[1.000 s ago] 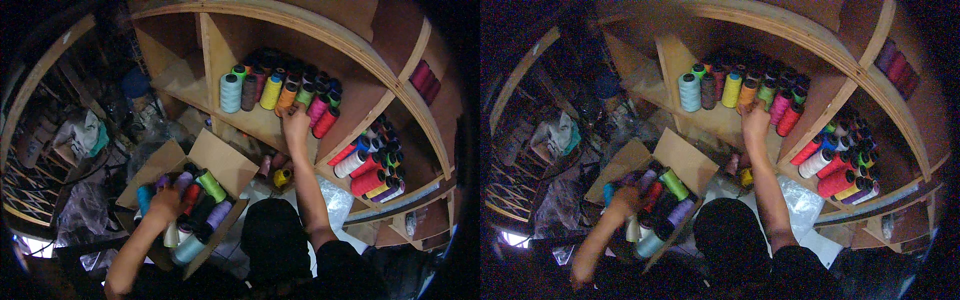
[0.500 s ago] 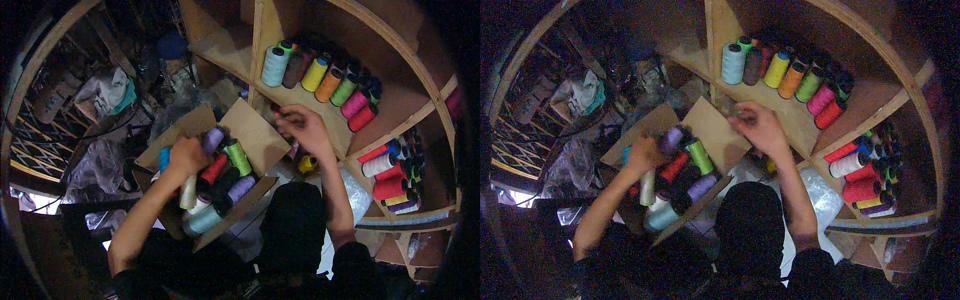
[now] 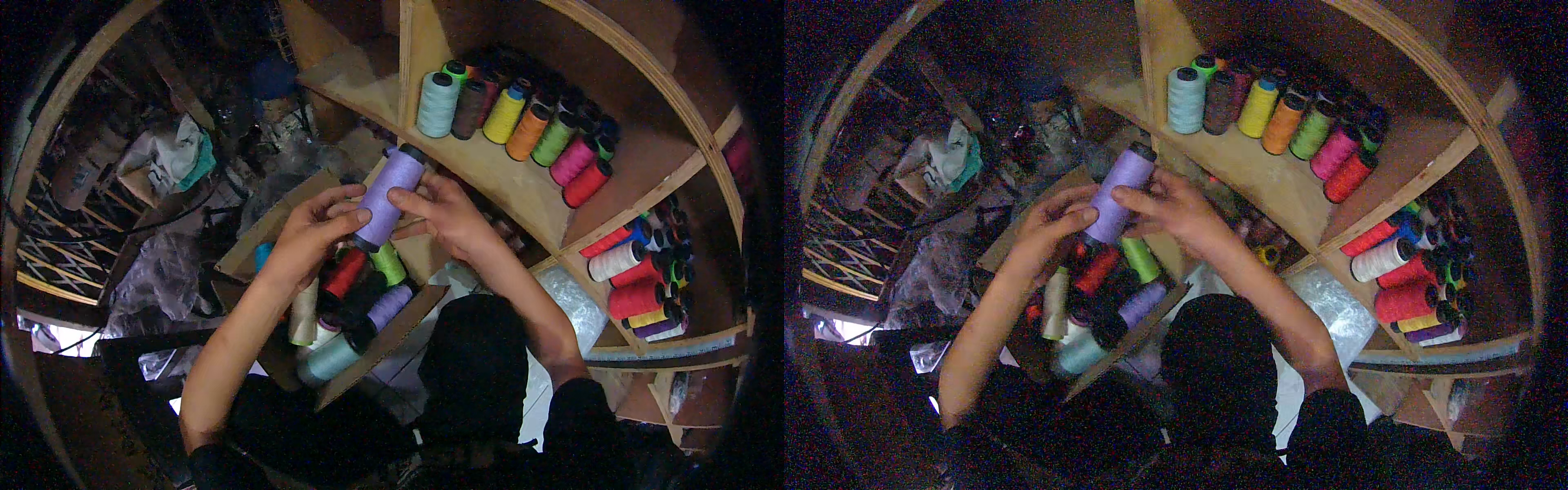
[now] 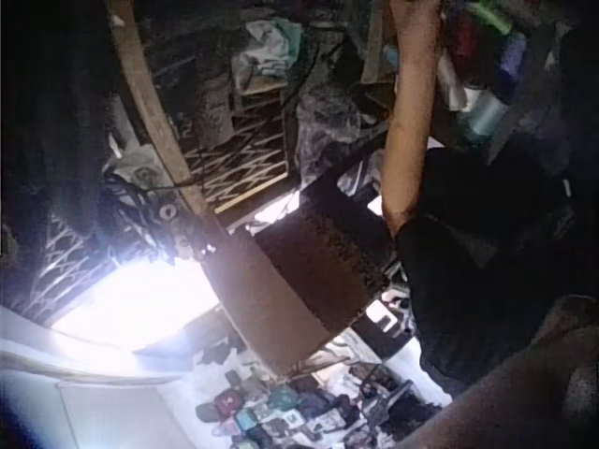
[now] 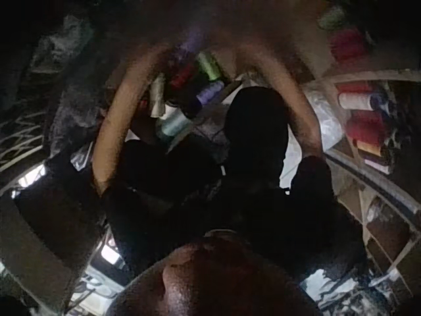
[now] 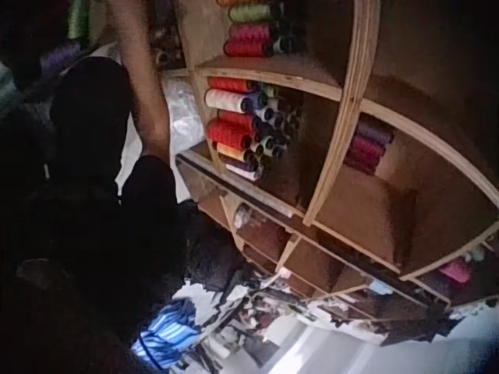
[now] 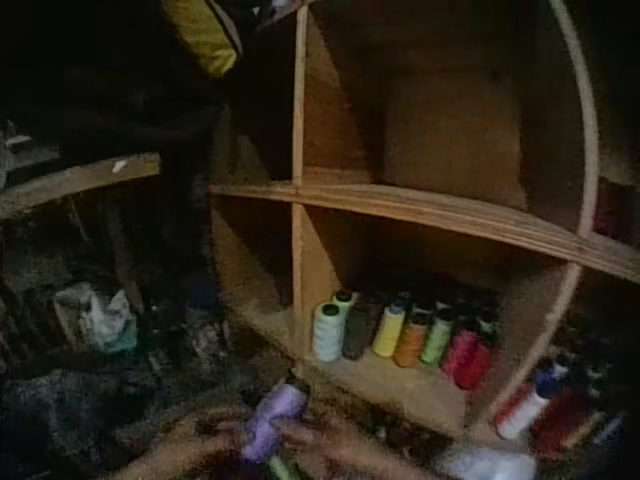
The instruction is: The person organizes spools of thread by picking them up from a box and placing them onto wooden shelves.
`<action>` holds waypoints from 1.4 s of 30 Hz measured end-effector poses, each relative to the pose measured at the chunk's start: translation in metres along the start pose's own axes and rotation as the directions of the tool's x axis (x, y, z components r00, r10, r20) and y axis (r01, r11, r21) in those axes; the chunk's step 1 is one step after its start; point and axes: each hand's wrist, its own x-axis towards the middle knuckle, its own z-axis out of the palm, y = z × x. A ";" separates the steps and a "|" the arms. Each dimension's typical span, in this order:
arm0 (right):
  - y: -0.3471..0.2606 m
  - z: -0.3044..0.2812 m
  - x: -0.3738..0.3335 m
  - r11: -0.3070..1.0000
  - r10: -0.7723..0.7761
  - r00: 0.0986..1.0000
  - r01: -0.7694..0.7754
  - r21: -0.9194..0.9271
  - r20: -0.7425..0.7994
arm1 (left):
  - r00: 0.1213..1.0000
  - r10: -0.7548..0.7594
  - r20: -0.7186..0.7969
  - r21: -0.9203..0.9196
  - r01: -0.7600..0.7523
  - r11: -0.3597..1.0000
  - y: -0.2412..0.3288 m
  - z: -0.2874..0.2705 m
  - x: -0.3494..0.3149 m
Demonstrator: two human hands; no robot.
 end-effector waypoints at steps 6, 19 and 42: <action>-0.001 -0.004 0.002 0.978 0.061 0.998 -0.062 -0.199 -0.011 | 0.996 -0.026 0.087 0.156 0.013 0.988 0.008 0.003 -0.006; -0.004 0.007 -0.016 0.879 0.042 0.986 0.040 -0.475 0.161 | 0.998 0.004 0.065 -0.208 0.009 0.978 -0.006 -0.010 -0.001; 0.023 -0.020 -0.009 0.965 -0.251 0.959 0.258 -0.040 0.132 | 0.873 0.137 0.468 -0.336 0.033 0.941 0.001 -0.001 -0.008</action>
